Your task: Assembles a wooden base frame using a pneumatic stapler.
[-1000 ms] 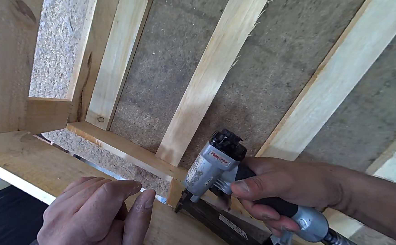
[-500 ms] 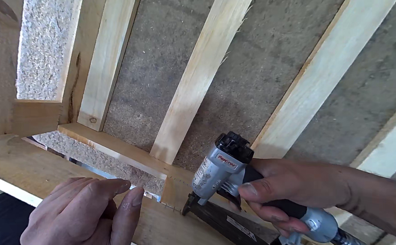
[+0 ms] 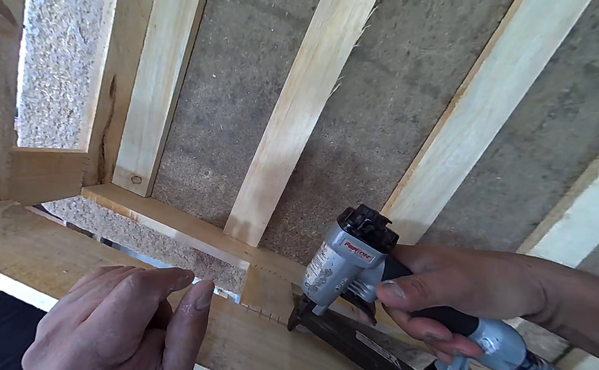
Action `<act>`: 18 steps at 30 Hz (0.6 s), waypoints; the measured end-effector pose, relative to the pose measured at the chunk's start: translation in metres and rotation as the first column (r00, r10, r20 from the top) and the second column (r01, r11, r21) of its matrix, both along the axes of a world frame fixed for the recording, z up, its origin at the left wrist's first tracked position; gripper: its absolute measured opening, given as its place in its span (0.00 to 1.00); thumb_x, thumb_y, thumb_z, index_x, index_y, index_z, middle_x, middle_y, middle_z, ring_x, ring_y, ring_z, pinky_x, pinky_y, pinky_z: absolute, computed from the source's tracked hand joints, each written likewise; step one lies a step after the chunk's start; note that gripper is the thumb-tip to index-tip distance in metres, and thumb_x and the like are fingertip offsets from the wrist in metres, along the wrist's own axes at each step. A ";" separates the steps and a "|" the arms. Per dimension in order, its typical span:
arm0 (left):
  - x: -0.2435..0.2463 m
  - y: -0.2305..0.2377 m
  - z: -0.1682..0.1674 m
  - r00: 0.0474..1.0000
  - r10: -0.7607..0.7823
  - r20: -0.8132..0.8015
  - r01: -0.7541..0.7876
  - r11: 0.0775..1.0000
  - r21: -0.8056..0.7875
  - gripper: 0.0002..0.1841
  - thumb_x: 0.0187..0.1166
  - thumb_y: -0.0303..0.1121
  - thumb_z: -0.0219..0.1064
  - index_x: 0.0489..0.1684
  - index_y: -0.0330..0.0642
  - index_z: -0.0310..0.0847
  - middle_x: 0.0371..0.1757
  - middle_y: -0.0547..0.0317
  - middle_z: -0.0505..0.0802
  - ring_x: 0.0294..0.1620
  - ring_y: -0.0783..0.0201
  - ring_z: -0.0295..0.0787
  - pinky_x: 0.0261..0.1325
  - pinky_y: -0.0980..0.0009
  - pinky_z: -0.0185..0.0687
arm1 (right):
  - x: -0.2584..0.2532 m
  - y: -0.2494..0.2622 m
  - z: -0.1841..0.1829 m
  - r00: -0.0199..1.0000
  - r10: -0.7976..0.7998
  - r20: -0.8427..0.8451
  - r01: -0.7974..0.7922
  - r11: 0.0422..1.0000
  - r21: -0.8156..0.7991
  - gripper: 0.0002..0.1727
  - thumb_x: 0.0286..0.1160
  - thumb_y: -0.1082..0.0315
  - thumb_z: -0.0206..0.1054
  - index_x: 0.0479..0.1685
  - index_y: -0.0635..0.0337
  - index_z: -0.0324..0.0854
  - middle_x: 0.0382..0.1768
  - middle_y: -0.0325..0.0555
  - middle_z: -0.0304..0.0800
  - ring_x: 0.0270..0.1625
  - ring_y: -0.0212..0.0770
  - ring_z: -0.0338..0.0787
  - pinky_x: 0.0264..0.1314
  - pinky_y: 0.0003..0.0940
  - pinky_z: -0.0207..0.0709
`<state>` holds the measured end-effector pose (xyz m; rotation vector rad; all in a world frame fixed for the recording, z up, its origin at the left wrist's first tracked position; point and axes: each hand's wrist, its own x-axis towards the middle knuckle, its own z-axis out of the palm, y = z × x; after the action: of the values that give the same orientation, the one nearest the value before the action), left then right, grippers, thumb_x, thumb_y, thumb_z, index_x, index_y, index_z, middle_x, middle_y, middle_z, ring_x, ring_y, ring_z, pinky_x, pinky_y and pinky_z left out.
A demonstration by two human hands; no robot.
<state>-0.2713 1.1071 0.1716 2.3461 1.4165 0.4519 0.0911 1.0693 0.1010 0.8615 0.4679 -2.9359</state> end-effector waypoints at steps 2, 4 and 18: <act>0.000 0.000 0.000 1.000 -0.001 0.003 0.001 1.000 0.002 0.22 0.86 0.52 0.58 0.26 0.49 0.82 0.14 0.68 0.81 0.16 0.74 0.74 0.24 0.72 0.70 | 0.001 -0.002 0.001 1.000 -0.007 -0.002 0.007 1.000 0.004 0.29 0.74 0.29 0.63 0.46 0.45 0.80 0.15 0.30 0.76 0.14 0.27 0.83 0.18 0.27 0.85; 0.000 -0.001 0.000 1.000 0.006 0.000 -0.006 1.000 0.005 0.21 0.87 0.53 0.58 0.26 0.49 0.82 0.14 0.68 0.81 0.16 0.74 0.74 0.25 0.72 0.70 | 0.002 -0.002 0.001 1.000 -0.004 0.002 0.004 1.000 0.005 0.29 0.74 0.29 0.63 0.46 0.45 0.80 0.15 0.30 0.76 0.14 0.27 0.83 0.18 0.26 0.85; -0.001 -0.004 -0.003 1.000 0.016 0.015 -0.016 0.999 0.034 0.19 0.85 0.51 0.59 0.27 0.50 0.82 0.14 0.70 0.79 0.15 0.77 0.70 0.21 0.74 0.65 | -0.006 0.001 0.010 0.994 0.012 0.105 -0.010 1.000 -0.019 0.32 0.73 0.28 0.64 0.50 0.49 0.79 0.15 0.34 0.76 0.14 0.30 0.84 0.20 0.29 0.88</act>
<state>-0.2720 1.1029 0.1690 2.3543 1.4328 0.5009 0.0855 1.0698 0.1107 1.0016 0.4369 -2.8620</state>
